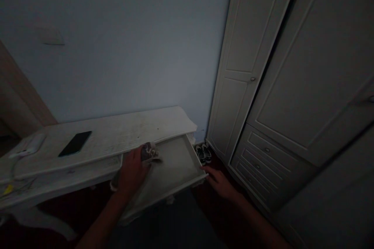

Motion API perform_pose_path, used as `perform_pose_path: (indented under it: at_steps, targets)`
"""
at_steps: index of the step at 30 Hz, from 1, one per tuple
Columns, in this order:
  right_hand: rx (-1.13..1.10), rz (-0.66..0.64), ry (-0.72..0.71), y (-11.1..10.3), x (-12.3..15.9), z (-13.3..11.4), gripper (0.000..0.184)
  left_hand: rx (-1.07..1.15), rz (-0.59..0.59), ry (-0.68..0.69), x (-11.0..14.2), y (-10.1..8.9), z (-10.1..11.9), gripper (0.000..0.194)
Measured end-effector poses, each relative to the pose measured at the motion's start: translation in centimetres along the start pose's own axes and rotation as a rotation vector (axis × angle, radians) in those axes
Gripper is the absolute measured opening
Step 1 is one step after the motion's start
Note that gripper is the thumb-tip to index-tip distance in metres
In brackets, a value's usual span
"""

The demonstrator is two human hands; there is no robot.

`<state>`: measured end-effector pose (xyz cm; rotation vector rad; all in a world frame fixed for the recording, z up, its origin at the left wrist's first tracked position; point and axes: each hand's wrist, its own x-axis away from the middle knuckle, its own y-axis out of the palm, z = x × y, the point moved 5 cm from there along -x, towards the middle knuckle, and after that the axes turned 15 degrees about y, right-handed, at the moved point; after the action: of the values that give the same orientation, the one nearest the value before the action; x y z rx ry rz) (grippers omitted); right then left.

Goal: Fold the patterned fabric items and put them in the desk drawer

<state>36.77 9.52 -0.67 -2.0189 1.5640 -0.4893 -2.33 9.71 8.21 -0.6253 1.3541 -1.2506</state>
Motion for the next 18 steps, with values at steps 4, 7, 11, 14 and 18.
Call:
perform_pose_path:
  at_steps: [4,7,11,14,18]
  targets:
    - [0.001,-0.056,-0.002,-0.1,-0.1,-0.8,0.056,-0.154,-0.463,0.046,1.0,5.7,-0.7,0.097]
    - [0.006,-0.051,0.003,-0.3,-0.1,-1.3,0.056,-0.154,-0.521,0.019,0.9,8.4,-0.8,0.097]
    - [0.008,-0.045,-0.008,-0.5,-0.1,-1.6,0.052,-0.095,-0.508,0.150,-0.8,9.8,1.3,0.094]
    - [0.021,-0.060,0.000,-0.3,-0.2,-1.5,0.053,0.009,-0.527,0.322,-2.1,11.3,5.1,0.099]
    - [0.094,-0.049,0.023,-0.2,-0.2,-1.2,0.052,0.170,-0.570,0.540,-3.2,14.0,10.1,0.094]
